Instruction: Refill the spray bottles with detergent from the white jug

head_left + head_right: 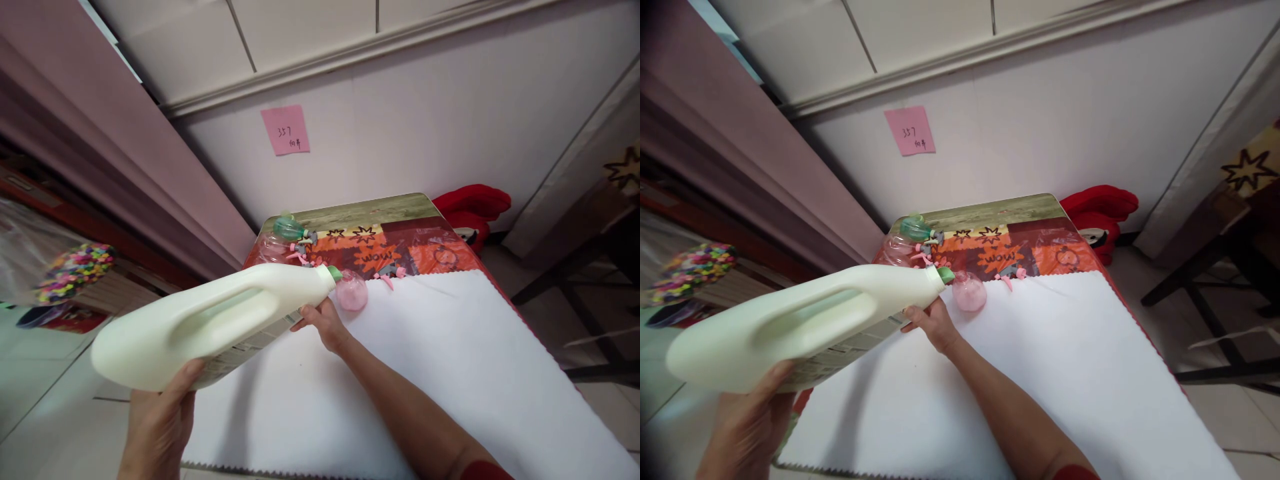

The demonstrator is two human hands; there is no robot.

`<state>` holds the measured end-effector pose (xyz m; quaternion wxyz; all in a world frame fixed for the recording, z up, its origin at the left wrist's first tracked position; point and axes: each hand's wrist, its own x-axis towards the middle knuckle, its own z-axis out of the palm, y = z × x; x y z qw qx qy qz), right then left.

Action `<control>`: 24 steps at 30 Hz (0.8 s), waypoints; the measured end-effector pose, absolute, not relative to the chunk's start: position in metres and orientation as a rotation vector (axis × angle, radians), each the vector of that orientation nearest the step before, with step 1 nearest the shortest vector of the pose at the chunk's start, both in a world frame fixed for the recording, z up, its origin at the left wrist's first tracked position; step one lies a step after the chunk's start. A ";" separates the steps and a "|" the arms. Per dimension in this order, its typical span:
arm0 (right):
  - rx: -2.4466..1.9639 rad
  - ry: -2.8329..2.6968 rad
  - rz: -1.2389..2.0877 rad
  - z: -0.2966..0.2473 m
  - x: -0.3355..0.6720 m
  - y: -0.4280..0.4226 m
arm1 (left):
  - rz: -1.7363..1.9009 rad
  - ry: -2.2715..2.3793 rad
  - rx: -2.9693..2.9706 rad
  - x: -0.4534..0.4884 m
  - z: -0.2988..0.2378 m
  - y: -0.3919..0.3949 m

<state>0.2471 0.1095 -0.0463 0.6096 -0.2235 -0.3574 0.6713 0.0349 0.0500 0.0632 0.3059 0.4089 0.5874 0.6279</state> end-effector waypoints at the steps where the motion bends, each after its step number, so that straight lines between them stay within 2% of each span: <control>1: -0.516 -0.827 1.549 -0.046 0.247 0.110 | 1.661 1.552 1.076 0.035 0.064 0.050; 17: -0.535 -0.858 1.516 -0.047 0.247 0.109 | 1.658 1.519 1.066 0.038 0.065 0.050; 24: -0.603 -0.919 1.479 -0.038 0.251 0.110 | 1.672 1.399 1.004 0.034 0.050 0.054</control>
